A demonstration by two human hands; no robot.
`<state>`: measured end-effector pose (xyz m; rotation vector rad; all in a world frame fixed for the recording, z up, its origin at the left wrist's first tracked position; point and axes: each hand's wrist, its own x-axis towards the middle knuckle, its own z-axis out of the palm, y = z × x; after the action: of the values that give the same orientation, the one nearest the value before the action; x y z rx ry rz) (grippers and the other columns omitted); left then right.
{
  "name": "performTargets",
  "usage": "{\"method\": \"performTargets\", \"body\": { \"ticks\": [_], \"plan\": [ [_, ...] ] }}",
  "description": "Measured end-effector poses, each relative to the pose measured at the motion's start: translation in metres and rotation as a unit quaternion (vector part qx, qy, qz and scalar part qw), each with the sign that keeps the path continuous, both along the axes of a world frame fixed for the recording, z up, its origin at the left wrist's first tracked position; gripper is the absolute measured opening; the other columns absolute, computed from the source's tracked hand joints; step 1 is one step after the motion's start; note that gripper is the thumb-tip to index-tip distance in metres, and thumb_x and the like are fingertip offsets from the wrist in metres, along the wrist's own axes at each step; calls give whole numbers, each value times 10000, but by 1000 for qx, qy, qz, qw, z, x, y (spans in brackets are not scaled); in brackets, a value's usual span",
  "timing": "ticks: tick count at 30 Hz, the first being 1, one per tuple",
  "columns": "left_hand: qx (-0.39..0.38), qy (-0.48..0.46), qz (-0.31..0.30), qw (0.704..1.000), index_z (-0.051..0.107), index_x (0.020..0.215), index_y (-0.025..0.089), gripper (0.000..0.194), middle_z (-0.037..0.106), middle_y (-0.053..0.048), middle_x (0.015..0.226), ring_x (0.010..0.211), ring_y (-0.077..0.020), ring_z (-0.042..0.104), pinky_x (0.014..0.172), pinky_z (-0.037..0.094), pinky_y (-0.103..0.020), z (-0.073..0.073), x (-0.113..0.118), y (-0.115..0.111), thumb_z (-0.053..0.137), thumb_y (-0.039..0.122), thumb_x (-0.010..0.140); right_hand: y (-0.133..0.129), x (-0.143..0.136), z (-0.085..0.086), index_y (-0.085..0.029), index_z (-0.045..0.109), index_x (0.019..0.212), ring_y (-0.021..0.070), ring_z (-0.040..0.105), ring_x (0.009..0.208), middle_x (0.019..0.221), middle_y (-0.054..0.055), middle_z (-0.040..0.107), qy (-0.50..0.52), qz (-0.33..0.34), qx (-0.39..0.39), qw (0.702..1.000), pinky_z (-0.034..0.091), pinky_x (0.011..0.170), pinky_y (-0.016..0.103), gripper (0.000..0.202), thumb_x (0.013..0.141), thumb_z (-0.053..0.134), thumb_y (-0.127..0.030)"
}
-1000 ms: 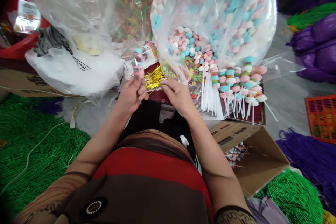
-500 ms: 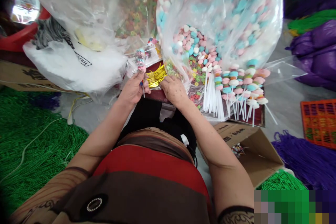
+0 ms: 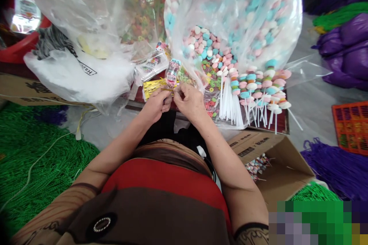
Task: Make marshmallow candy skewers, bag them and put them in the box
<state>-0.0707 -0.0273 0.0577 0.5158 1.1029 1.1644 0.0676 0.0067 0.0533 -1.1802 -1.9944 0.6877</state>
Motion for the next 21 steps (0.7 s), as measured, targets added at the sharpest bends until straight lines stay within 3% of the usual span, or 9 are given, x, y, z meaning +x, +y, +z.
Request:
{"method": "performTargets", "body": {
  "ticks": [4, 7, 10, 14, 18, 21],
  "plan": [
    [3, -3, -9, 1000, 396, 749, 211, 250, 322, 110, 549, 398, -23, 249, 394, 166, -131, 5, 9, -2, 580, 235, 918, 0, 1, -3, -226, 592, 720, 174, 579, 664, 699, 15, 659, -35, -41, 16, 998, 451, 666, 314, 105, 802, 556, -171],
    [13, -9, 13, 1000, 426, 743, 204, 320, 351, 102, 555, 401, -20, 273, 393, 190, -135, 2, 11, -1, 603, 350, 966, -1, 2, -4, -231, 603, 718, 173, 569, 645, 681, 12, 650, -33, -50, 16, 998, 449, 650, 315, 109, 814, 566, -194],
    [20, -17, 32, 999, 460, 746, 190, 311, 379, 96, 562, 396, -11, 278, 384, 180, -127, -2, 11, 0, 590, 319, 997, -2, 5, -4, -233, 628, 734, 167, 584, 673, 701, 9, 663, 9, -42, 4, 999, 469, 676, 309, 144, 868, 586, -260],
    [-10, -44, 11, 999, 506, 731, 171, 334, 372, 101, 531, 365, 2, 247, 374, 179, -118, 1, 11, 1, 621, 344, 992, -5, 7, -9, -221, 664, 773, 143, 572, 662, 720, -10, 671, 129, -34, -100, 986, 488, 684, 297, 251, 912, 658, -429],
    [-49, -101, -60, 992, 524, 679, 160, 400, 313, 107, 459, 314, -4, 207, 359, 197, -122, 11, 7, -4, 561, 370, 1018, -9, 10, -13, -217, 661, 791, 136, 603, 652, 731, -17, 688, 264, 7, -233, 936, 536, 701, 304, 362, 857, 742, -563],
    [-77, -128, -117, 982, 532, 626, 147, 435, 302, 96, 428, 290, -5, 199, 347, 185, -125, 17, 4, -8, 489, 288, 1035, -10, 16, -13, -224, 702, 901, 171, 691, 784, 844, 9, 750, 304, 63, -274, 910, 588, 791, 341, 438, 782, 797, -635]
  ]
}}
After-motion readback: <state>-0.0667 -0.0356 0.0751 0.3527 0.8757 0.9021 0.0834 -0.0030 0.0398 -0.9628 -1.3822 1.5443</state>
